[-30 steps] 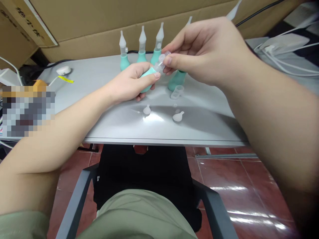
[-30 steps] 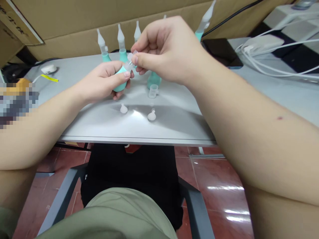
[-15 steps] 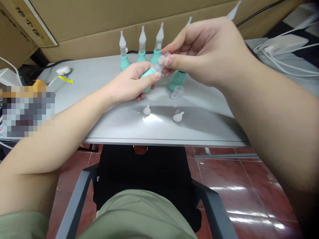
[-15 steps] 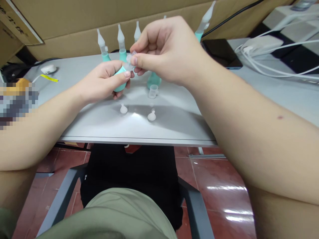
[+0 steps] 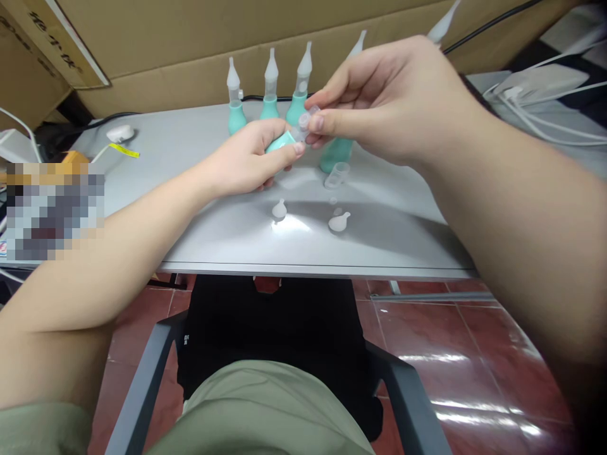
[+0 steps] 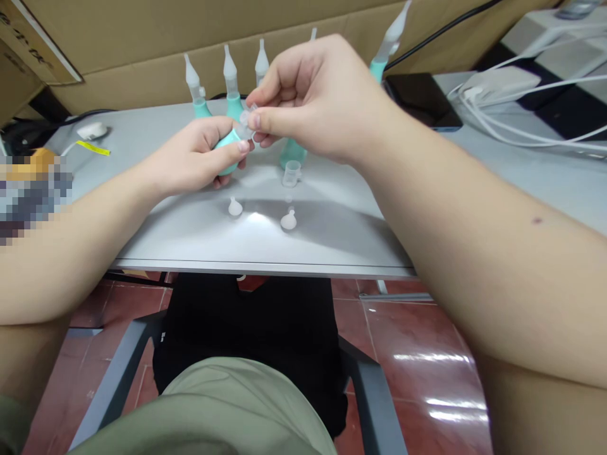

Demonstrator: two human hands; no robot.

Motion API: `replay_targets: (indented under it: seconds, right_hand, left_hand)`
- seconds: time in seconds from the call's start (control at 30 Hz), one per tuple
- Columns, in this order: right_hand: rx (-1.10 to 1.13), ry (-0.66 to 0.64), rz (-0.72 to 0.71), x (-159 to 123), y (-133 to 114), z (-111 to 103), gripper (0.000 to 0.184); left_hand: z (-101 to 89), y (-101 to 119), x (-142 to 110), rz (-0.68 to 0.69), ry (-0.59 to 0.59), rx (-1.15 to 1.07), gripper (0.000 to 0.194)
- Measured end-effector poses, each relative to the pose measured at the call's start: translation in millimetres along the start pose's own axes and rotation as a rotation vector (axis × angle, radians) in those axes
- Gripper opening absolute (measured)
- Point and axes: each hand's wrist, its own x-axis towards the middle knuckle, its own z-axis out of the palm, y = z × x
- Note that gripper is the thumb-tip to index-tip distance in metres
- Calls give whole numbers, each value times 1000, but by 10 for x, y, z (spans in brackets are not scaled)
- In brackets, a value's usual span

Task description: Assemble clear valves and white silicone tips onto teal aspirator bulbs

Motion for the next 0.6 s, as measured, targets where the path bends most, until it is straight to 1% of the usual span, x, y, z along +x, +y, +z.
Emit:
replay_targets:
  seconds: [0.1, 0.23, 0.33, 0.4, 0.47, 0.6]
  right_hand:
    - [17, 30, 18, -4, -3, 42, 28]
    - [26, 69, 70, -41, -77, 104, 28]
    - [6, 71, 88, -63, -111, 107, 27]
    - [-12, 53, 83, -49, -79, 89, 23]
    - [-18, 39, 67, -13, -11, 69, 24]
    - [-5, 52, -9, 40, 79, 60, 34]
  left_hand:
    - [5, 25, -17, -7, 14, 9, 29]
    - [4, 36, -28, -6, 39, 44, 24]
    - [-13, 16, -20, 31, 76, 102, 23]
    - [-28, -6, -12, 78, 80, 142, 22]
    - [-42, -34, -3, 116, 61, 156, 19]
    - [-59, -98, 13, 144, 45, 123, 18]
